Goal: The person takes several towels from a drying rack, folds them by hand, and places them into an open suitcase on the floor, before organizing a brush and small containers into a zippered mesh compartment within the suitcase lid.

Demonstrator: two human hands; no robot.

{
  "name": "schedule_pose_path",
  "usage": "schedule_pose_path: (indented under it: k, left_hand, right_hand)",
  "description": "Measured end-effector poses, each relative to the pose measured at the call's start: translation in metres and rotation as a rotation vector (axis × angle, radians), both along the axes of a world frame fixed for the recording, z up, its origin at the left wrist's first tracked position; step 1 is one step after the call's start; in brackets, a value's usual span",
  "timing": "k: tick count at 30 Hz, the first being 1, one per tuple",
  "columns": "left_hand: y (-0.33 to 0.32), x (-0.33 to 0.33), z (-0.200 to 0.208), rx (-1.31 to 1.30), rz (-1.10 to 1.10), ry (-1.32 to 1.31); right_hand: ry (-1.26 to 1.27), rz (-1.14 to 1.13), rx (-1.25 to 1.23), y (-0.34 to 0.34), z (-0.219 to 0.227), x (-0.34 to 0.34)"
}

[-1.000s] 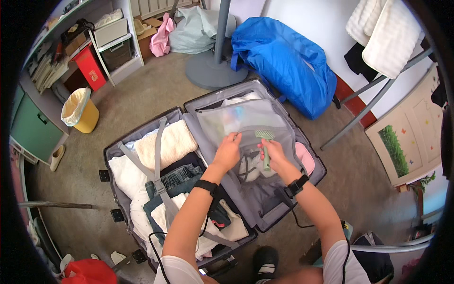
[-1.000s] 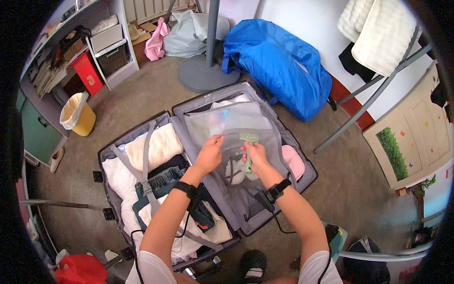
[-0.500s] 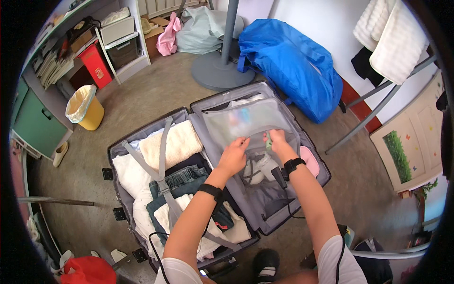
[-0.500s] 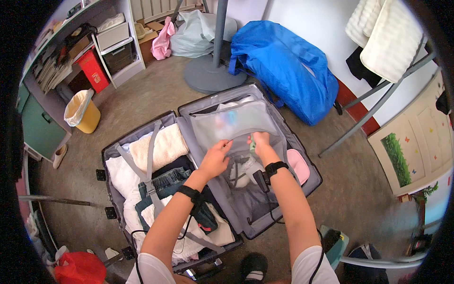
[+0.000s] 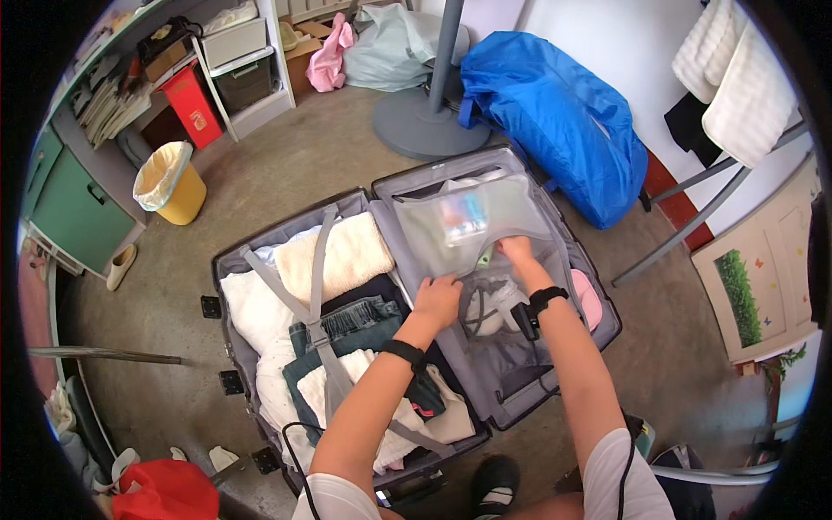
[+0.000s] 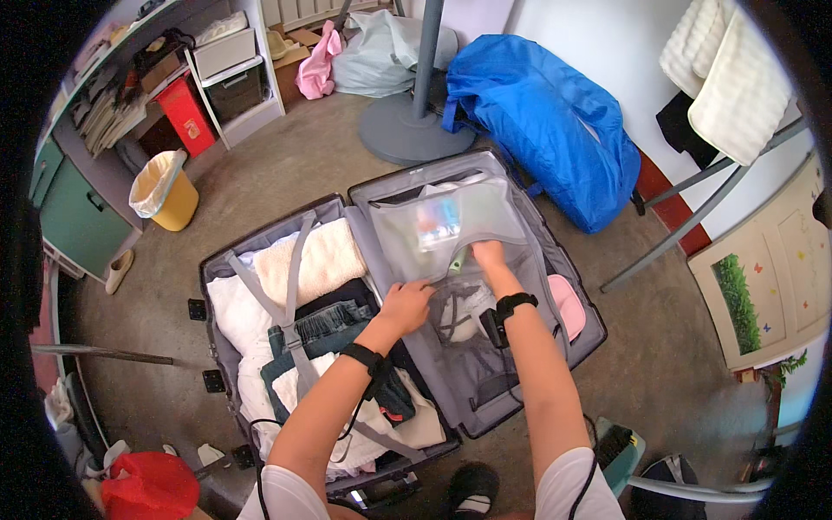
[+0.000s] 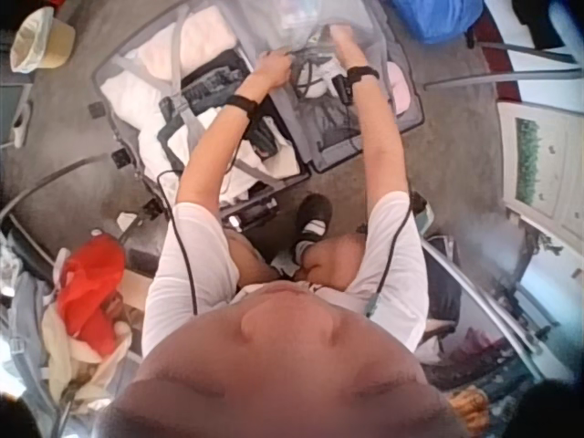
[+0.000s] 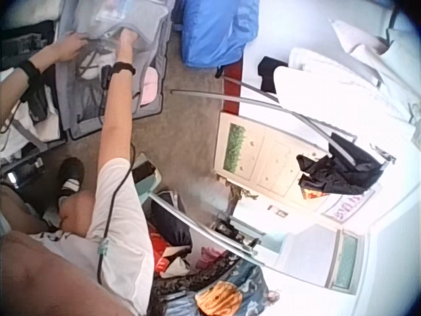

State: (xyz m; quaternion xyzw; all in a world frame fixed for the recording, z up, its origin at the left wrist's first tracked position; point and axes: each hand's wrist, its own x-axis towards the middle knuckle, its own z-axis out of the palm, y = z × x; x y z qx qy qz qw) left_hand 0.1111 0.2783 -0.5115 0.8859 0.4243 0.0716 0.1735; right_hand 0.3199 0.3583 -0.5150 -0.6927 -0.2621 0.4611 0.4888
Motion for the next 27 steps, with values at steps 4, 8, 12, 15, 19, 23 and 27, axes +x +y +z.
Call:
schedule_pose_path:
  k: [4,8,12,15,19,23,27]
  left_hand:
    - [0.009,0.005,0.005,0.066,0.13,0.038]
    - [0.013,0.007,-0.007,0.152,0.201,0.1]
    - [0.016,0.016,-0.021,0.144,0.255,0.155]
    - [0.013,0.014,-0.029,0.267,0.33,0.148]
    - [0.012,0.011,-0.023,0.242,0.266,0.106]
    - [0.01,0.009,-0.007,0.014,0.271,0.071]
    - [0.01,0.007,-0.002,-0.079,0.284,0.004]
  right_hand:
    - [-0.638,0.165,0.132,-0.014,-0.015,0.016]
    - [-0.543,0.073,0.206,-0.041,-0.007,-0.002]
    - [-0.448,0.209,0.178,-0.073,-0.004,-0.029]
    - [-0.152,0.473,0.031,-0.096,0.016,-0.058]
    - [-0.06,0.516,-0.044,-0.099,-0.002,-0.079]
    - [0.127,0.477,-0.164,-0.099,-0.001,-0.085]
    - [0.379,0.459,-0.168,-0.102,-0.003,-0.085]
